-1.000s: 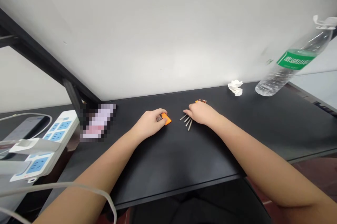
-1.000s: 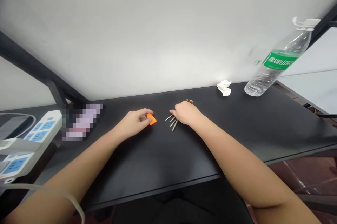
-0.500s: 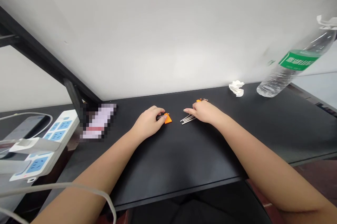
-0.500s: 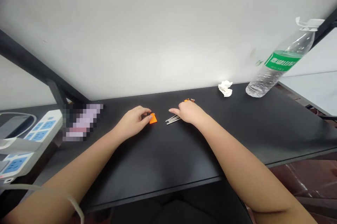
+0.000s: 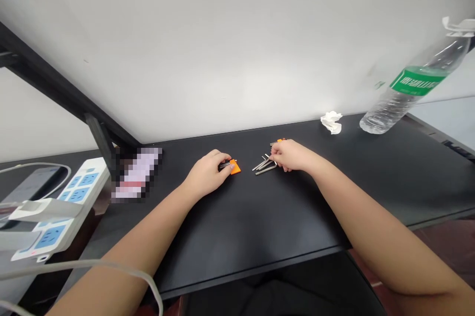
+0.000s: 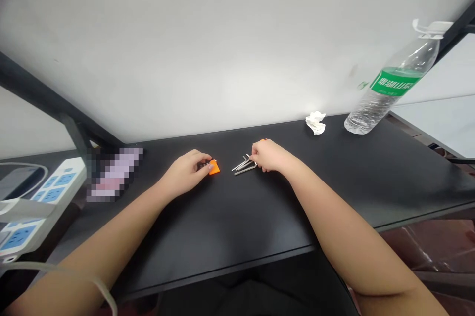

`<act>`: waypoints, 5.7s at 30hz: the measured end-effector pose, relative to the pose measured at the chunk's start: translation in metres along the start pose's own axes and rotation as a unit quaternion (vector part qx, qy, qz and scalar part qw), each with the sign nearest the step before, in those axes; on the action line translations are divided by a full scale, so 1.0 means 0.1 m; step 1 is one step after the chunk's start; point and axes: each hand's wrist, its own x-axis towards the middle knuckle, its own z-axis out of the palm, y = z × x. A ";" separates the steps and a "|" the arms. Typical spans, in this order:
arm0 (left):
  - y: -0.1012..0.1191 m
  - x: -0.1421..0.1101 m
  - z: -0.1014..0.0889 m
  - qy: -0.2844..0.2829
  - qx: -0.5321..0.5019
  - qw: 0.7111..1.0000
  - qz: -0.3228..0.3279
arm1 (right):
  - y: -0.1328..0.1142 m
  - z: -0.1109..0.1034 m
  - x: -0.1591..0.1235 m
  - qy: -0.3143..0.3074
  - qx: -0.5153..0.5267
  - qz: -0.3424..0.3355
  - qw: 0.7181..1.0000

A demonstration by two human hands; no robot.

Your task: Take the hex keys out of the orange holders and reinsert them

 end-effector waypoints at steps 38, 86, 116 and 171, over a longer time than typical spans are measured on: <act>0.04 -0.01 -0.01 -0.010 0.027 1.000 -0.004 | 0.01 0.20 0.13 0.123 -0.134 -0.117 0.976; 0.41 -0.19 -0.02 0.014 -0.010 0.989 0.146 | -0.40 0.49 -0.08 0.177 -0.135 -0.282 0.933; 0.08 -0.09 -0.06 -0.047 0.098 0.990 0.092 | 0.03 -0.12 -0.12 0.056 -0.202 -0.060 0.976; 0.20 -0.03 0.03 -0.070 -0.609 0.789 -0.044 | -0.41 0.35 -0.21 0.346 0.183 -0.374 0.841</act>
